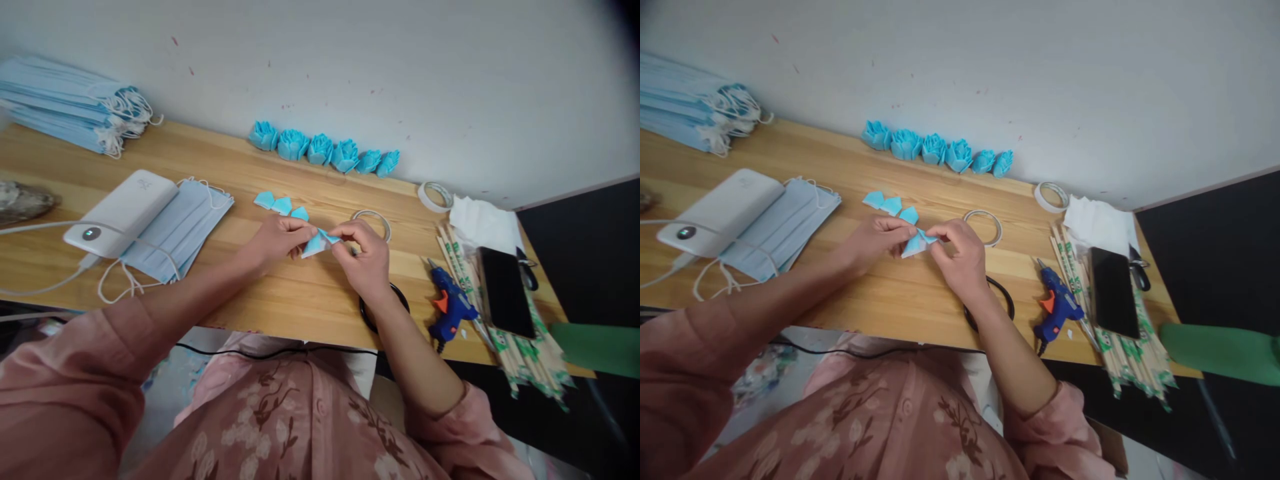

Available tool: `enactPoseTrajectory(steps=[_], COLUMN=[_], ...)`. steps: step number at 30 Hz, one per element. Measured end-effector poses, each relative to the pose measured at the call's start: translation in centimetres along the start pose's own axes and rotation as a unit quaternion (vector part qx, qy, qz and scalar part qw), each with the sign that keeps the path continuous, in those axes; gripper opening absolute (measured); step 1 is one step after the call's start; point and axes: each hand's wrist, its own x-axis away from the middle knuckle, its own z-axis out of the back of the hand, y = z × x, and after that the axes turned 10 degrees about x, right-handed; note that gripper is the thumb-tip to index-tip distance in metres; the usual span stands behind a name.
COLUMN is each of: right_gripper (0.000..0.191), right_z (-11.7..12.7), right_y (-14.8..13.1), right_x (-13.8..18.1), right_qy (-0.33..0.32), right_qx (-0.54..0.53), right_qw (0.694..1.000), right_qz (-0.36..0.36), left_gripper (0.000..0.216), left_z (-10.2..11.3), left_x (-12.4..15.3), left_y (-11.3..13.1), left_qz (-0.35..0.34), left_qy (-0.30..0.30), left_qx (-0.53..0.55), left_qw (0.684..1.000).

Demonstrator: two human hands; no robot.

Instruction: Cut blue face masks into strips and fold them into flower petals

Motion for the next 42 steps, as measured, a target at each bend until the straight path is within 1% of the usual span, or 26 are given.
enactPoseTrajectory(steps=[3,10,17,21,25,27,28,30,32,34,36,39,42], right_gripper=[0.019,0.025,0.025,0.026,0.024,0.022,0.020,0.019,0.020,0.022,0.024,0.028,0.027], right_z=[0.0,-0.1,-0.2,-0.4,-0.1,0.3,0.5,0.8,0.8,0.6,0.3,-0.1,-0.3], right_y=[0.2,0.7,1.1,1.4,1.1,0.8,0.7,0.7,0.8,1.0,1.2,1.3,1.2], right_x=[0.0,0.1,0.1,0.1,0.1,0.1,0.1,0.2,0.2,0.2,0.2,0.2,0.1], right_qy=[0.001,-0.001,0.012,0.010,-0.004,-0.032,-0.048,-0.073,-0.081,-0.081,-0.089,-0.107,-0.100], right_qx=[0.026,0.039,0.047,0.055,0.039,0.010,-0.014,-0.073,-0.121,-0.132,-0.126,-0.121,-0.113], right_qw=[0.999,0.997,0.994,0.993,0.993,0.994,0.995,0.994,0.989,0.985,0.983,0.982,0.983], right_qz=[0.034,0.072,0.097,0.105,0.115,0.100,0.081,0.025,-0.035,-0.077,-0.096,-0.101,-0.107], left_gripper=[0.025,0.033,0.041,0.036,0.023,0.019,0.019,0.019,0.019,0.018,0.019,0.021,0.023], left_z=[0.0,0.0,0.0,0.1,0.0,-0.1,-0.1,-0.2,-0.2,-0.2,-0.1,0.0,0.1], left_x=[0.0,-0.1,-0.1,-0.1,-0.2,-0.2,-0.2,-0.2,-0.3,-0.3,-0.3,-0.4,-0.3], left_y=[0.0,0.0,-0.1,-0.2,-0.1,0.1,0.2,0.3,0.4,0.3,0.0,-0.4,-0.6], left_qz=[0.007,-0.004,-0.013,-0.020,-0.022,-0.025,-0.028,-0.031,-0.037,-0.045,-0.056,-0.072,-0.083], left_qy=[0.004,-0.002,-0.014,-0.025,0.003,0.021,0.026,0.030,0.027,0.017,0.006,-0.008,-0.018], left_qx=[0.028,0.036,0.031,0.038,0.032,0.034,0.036,0.040,0.041,0.039,0.035,0.025,0.003], left_qw=[1.000,0.999,0.999,0.999,0.999,0.999,0.999,0.998,0.998,0.998,0.998,0.997,0.996])
